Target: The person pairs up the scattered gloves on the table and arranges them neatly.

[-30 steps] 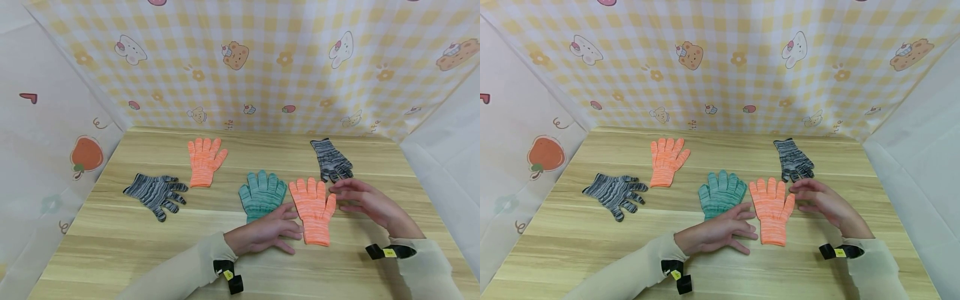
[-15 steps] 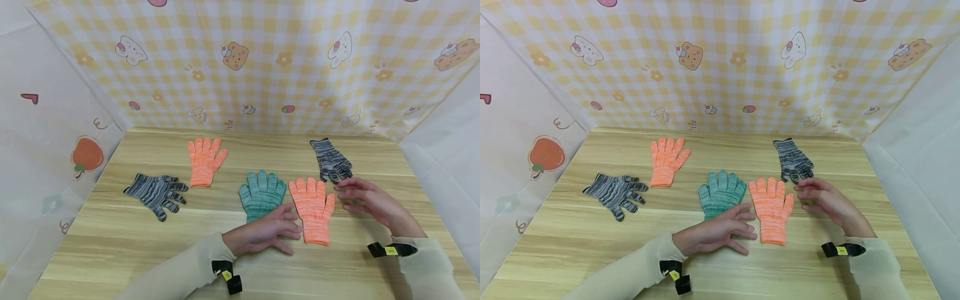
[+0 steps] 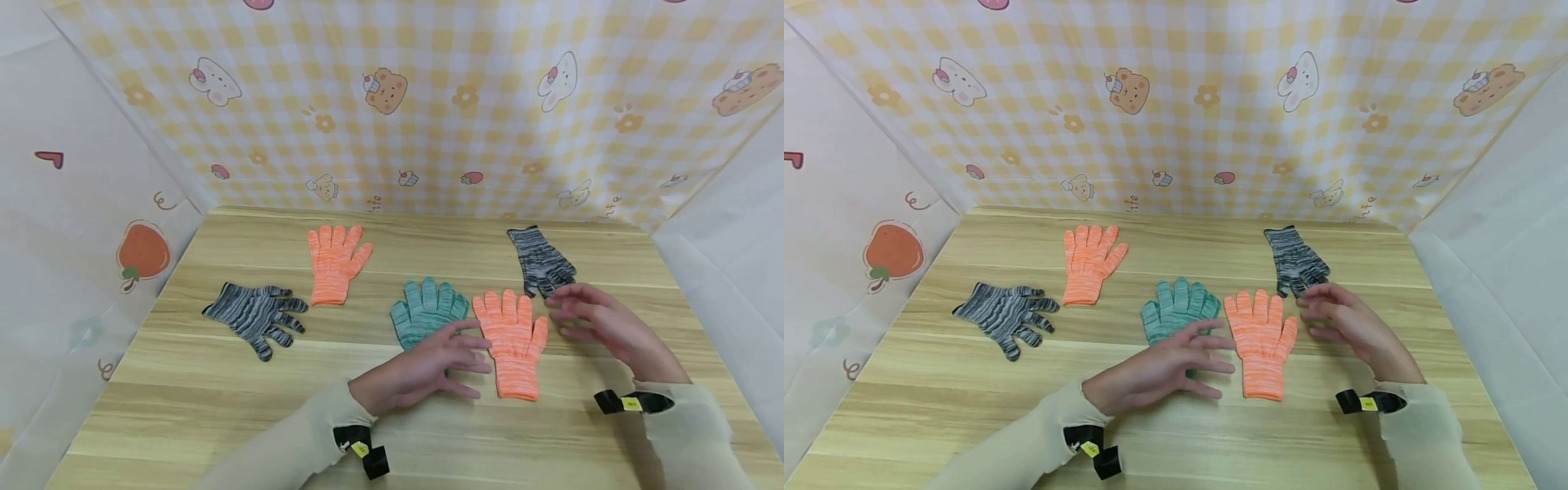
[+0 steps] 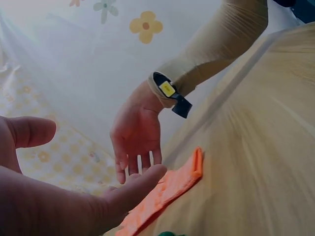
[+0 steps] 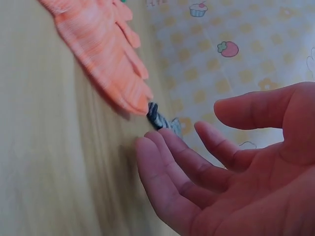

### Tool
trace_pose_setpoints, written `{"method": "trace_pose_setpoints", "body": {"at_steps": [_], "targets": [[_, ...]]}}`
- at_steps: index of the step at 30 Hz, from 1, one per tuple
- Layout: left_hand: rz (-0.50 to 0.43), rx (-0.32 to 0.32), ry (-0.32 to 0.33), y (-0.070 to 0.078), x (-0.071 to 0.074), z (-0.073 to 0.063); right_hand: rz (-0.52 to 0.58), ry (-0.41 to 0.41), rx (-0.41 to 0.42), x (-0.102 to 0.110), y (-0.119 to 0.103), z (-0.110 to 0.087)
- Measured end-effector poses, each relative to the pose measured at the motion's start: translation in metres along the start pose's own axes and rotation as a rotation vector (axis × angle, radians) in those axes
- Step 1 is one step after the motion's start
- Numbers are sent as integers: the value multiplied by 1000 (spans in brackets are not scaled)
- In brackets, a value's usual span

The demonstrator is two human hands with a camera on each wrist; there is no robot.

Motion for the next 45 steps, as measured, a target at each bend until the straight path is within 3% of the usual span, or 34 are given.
{"method": "trace_pose_setpoints", "body": {"at_steps": [9,16,25,34,40,45], "targets": [[30,-92,9,26,16,-9,4,32,40,-6,-18,5],[94,-189,92,49,39,-21,40,8,92,-22,-30,10],[182,-278,216,67,78,-35,120,-30,142,-43,-52,19],[275,-338,437,89,135,-58,101,-47,156,-68,-74,30],[207,-340,477,105,164,-77,122,-66,171,-80,-85,36],[259,-366,500,118,177,-89,117,-76,169,-92,-94,43]]}}
Point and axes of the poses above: each hand's wrist, its own z-axis towards the middle knuckle, its own x-axis out of the back of the hand, y = z × x, the point moved 7 cm from there along z, towards the middle knuckle, and after that the axes turned 2 degrees about z, right-handed, at the moved point
